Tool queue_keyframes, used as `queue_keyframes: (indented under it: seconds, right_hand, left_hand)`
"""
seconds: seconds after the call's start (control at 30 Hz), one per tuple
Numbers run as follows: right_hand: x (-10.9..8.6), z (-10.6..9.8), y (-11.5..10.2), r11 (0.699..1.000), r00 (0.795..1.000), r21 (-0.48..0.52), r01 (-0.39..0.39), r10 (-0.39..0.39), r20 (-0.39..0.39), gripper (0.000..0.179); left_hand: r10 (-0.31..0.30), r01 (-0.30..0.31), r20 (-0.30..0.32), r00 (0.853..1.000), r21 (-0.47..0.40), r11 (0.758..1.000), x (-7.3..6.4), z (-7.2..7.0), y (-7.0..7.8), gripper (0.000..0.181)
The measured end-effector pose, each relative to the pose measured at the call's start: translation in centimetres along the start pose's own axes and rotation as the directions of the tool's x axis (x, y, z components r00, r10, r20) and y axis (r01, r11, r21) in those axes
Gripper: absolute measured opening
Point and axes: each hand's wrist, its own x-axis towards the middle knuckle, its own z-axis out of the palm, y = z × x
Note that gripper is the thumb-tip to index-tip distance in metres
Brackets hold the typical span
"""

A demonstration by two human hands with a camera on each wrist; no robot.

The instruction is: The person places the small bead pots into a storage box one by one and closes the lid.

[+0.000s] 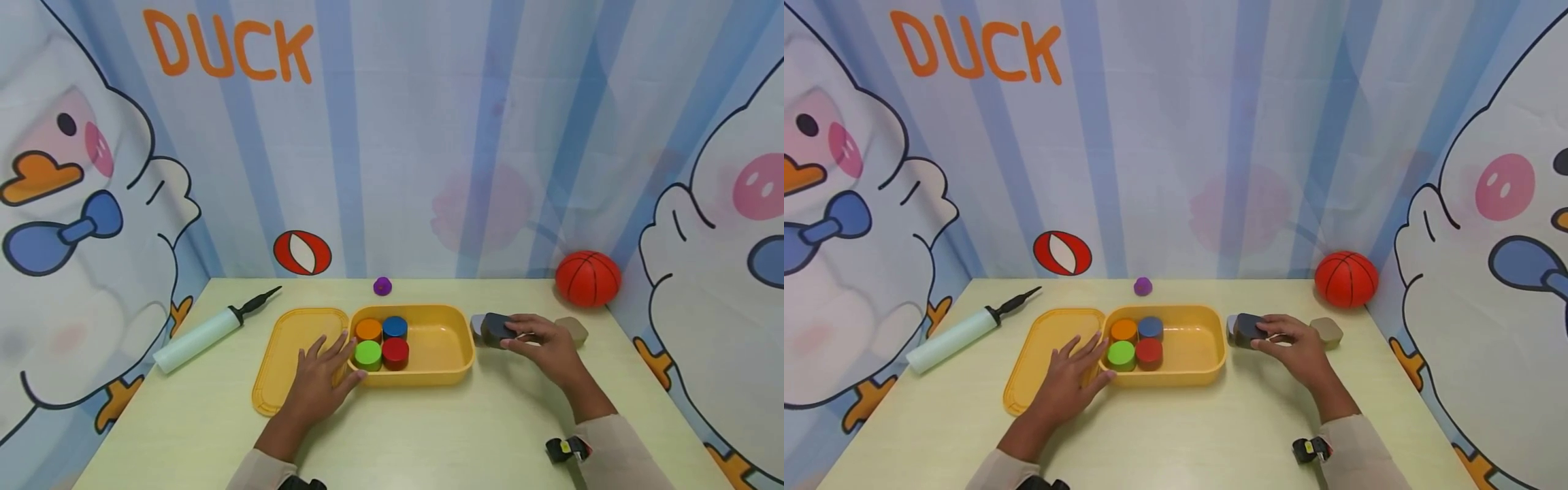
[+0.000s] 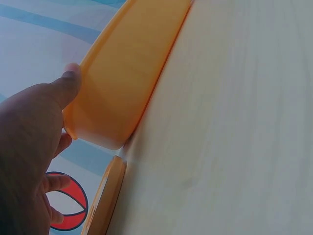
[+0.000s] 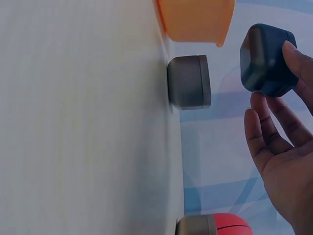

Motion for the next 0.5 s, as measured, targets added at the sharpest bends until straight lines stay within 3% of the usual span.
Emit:
queue_keyframes:
  seconds: [0.23,0.5]
  right_hand:
    - [1.0,1.1,-0.8,0.999,1.000,0.048,0.004,-0.003,-0.025,0.036]
    - [2.4,3.2,-1.1,0.997,0.999,0.057,0.045,-0.045,-0.001,0.034]
  left_hand:
    - [0.021,-0.020,-0.013,1.000,0.006,1.000,0.1,0.2,-0.1,0.070]
    - [0.013,-0.013,-0.012,1.000,-0.002,1.000,0.1,0.1,-0.2,0.070]
